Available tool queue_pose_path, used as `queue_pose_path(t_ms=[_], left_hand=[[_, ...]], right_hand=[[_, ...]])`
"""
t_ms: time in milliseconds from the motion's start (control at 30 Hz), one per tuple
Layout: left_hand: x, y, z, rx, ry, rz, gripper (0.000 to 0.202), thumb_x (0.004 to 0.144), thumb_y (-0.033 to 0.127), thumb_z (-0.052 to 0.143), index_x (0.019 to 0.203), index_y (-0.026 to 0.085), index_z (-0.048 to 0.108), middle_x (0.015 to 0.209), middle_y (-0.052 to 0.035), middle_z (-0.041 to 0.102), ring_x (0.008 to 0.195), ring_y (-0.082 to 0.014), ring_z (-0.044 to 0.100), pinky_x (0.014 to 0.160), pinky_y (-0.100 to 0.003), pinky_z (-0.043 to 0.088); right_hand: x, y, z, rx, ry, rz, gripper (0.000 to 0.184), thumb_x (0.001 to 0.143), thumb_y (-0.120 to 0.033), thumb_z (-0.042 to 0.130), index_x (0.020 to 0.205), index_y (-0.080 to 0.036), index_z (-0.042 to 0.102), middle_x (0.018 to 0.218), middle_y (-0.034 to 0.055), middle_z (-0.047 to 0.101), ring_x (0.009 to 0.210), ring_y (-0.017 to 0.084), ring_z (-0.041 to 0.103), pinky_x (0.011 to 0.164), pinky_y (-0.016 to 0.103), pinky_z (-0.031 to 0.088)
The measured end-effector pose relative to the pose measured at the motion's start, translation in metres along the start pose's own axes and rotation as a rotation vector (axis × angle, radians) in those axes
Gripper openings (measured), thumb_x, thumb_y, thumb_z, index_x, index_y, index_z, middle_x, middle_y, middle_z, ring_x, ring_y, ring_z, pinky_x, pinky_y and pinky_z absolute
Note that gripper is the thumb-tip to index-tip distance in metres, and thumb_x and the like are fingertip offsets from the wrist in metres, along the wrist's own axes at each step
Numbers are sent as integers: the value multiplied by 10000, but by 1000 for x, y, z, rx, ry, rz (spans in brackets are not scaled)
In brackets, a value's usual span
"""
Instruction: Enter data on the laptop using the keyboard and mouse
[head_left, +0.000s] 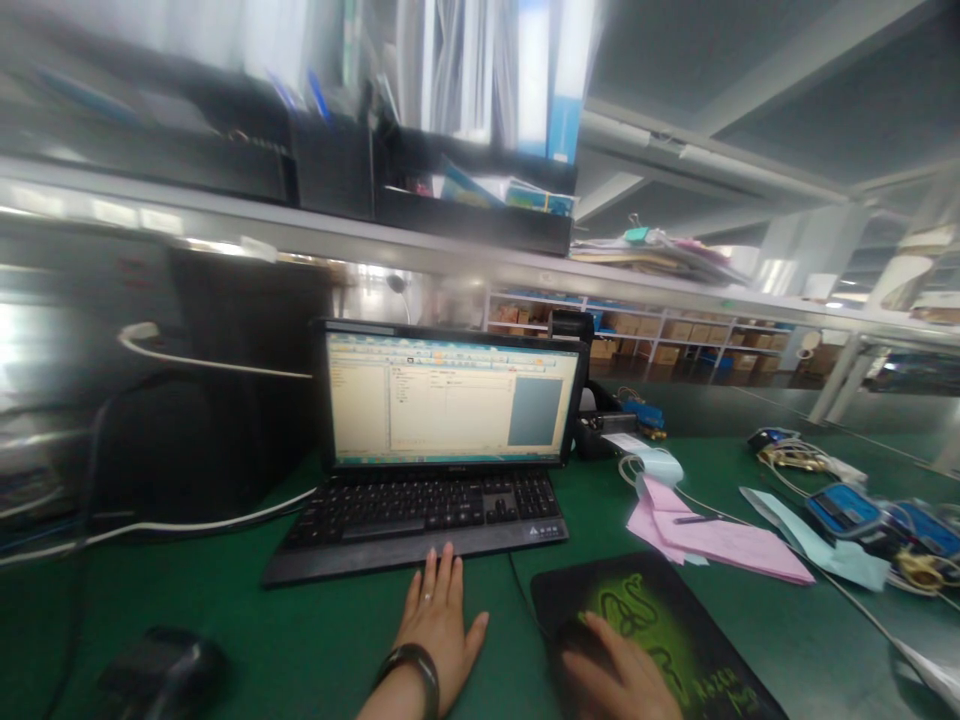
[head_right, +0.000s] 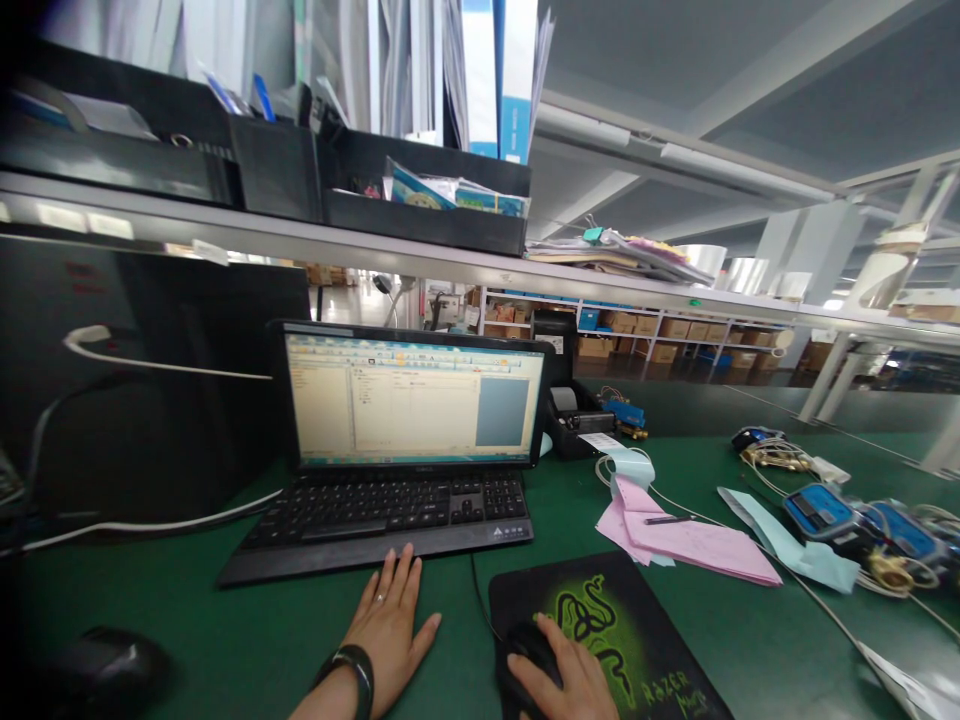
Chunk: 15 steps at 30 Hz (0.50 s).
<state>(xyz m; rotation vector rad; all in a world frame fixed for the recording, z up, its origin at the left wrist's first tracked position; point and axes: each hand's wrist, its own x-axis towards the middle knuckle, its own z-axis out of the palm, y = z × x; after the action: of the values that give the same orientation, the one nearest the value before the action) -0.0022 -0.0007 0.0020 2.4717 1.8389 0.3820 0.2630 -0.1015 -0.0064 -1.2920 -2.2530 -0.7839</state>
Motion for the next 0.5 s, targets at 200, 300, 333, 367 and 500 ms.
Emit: queue_pose_path(t_ms=[200, 300, 333, 367, 500], left_hand=[[0, 0, 1, -3, 2, 4, 720, 782, 557, 235, 1334, 97, 213, 1444, -92, 67, 1314, -265, -27, 1073, -451, 103], [0, 0, 2, -2, -1, 9, 723, 784, 562, 229, 1335, 95, 210, 1443, -94, 67, 1313, -266, -27, 1074, -449, 101], [0, -1, 2, -3, -3, 9, 725, 783, 564, 228, 1335, 95, 209, 1443, -94, 66, 1313, -268, -26, 1073, -451, 101], [0, -1, 3, -3, -5, 8, 727, 782, 566, 230, 1335, 95, 208, 1443, -95, 66, 1313, -269, -24, 1073, -452, 101], [1, -3, 7, 0, 9, 11, 724, 781, 562, 238, 1337, 99, 201, 1444, -91, 62, 1313, -266, -28, 1074, -450, 99]], right_hand=[[1, -3, -3, 28, -11, 26, 508, 629, -170, 563, 1107, -343, 549, 1161, 109, 539, 890, 237, 597, 690, 325, 503], [1, -6, -3, 61, -6, 55, 503, 622, -162, 570, 1090, -345, 558, 1164, 118, 531, 903, 238, 589, 696, 335, 500], [1, -7, -2, 70, -3, 62, 500, 621, -164, 573, 1085, -347, 560, 1164, 117, 530, 904, 237, 588, 694, 334, 500], [1, -7, -2, 80, 2, 68, 500, 616, -163, 575, 1080, -348, 563, 1167, 114, 527, 905, 237, 586, 694, 335, 499], [2, -7, -1, 93, 12, 93, 500, 602, -157, 571, 1064, -347, 572, 1188, 99, 513, 908, 238, 582, 706, 345, 496]])
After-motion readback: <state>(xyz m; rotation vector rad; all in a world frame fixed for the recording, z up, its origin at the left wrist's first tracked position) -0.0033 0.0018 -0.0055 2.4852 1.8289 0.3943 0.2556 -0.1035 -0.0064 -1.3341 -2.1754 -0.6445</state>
